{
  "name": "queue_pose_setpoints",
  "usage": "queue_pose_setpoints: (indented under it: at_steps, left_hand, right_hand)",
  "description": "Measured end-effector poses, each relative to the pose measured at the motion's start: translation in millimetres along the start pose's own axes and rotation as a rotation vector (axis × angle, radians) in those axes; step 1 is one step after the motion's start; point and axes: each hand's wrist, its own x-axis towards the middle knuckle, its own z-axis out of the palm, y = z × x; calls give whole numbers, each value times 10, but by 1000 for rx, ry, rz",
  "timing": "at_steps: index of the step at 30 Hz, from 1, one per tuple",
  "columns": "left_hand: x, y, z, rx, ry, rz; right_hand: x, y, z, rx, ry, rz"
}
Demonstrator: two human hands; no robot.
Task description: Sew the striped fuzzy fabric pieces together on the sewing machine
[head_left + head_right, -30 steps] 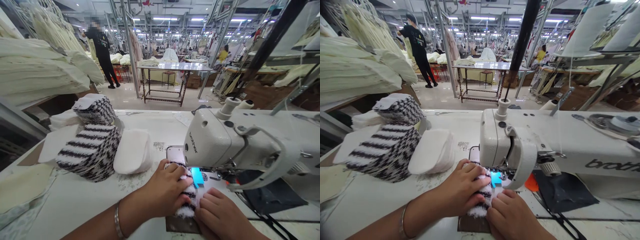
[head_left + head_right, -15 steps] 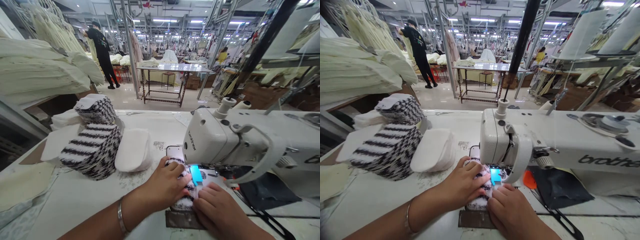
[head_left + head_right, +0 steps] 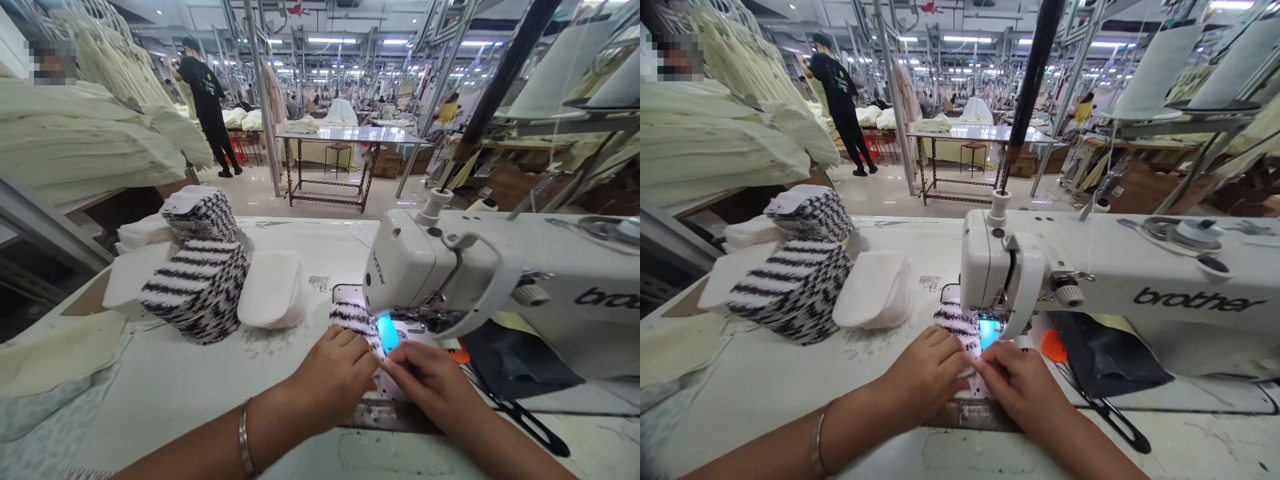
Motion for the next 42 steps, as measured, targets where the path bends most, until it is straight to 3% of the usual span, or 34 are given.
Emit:
queue_pose_setpoints:
  at_steps: [8, 13, 19, 28, 42]
  left_hand:
    - [-7, -86, 88, -69, 112, -45]
    - [-7, -80, 89, -82, 102, -49]
    - [-5, -92, 57, -121, 86, -21]
    - [41, -74, -76, 65, -159, 36]
    - [87, -185, -35, 61, -167, 49]
  right_hand:
    - [-39, 117, 45, -454, 232, -335]
    - [-6, 83, 70, -465, 297, -426]
    - [-40, 53, 97, -448, 245, -432]
    - [-33, 38, 167, -485, 181, -457]
    - [5, 214, 161, -572, 74, -455]
